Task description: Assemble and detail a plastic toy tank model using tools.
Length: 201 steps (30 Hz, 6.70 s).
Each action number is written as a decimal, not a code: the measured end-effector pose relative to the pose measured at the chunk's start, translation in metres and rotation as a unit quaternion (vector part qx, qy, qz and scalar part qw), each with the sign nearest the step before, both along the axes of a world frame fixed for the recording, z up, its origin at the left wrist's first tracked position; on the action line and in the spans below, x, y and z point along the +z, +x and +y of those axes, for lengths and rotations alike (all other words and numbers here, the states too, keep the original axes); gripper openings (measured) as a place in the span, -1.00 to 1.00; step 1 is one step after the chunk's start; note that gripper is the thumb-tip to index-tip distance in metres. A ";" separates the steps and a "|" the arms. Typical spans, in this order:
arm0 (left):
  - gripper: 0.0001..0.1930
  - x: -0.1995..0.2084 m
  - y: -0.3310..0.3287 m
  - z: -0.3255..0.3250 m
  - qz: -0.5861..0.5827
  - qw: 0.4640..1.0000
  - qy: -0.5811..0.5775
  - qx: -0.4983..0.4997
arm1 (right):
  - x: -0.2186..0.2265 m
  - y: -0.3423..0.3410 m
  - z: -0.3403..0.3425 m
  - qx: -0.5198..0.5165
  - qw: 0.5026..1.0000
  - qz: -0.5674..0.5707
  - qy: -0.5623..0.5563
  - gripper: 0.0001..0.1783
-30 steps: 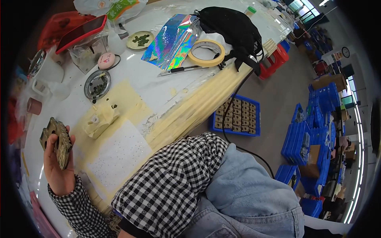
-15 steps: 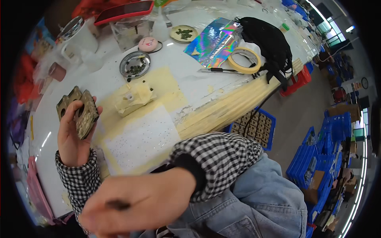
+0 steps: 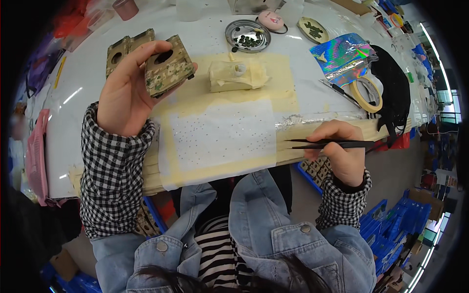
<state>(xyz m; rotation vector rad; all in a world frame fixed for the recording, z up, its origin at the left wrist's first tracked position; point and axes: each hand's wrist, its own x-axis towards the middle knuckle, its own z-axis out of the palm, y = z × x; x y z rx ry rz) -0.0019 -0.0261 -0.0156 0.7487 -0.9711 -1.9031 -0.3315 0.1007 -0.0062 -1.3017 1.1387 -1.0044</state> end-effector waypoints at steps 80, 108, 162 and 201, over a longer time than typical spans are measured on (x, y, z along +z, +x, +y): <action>-0.64 -0.008 0.010 -0.006 0.064 0.988 -0.093 -0.107 | -0.029 0.026 -0.007 -0.005 0.998 0.069 -0.007 -0.81; -0.64 -0.008 0.009 -0.005 0.061 0.989 -0.091 -0.095 | -0.030 0.026 -0.006 -0.007 0.997 0.074 -0.012 -0.80; -0.63 -0.009 0.010 -0.006 0.058 0.989 -0.094 -0.099 | -0.031 0.027 -0.005 -0.018 0.997 0.077 -0.016 -0.80; -0.62 -0.007 0.012 -0.003 0.010 0.991 -0.107 -0.084 | -0.031 0.027 -0.005 -0.016 0.997 0.071 -0.016 -0.79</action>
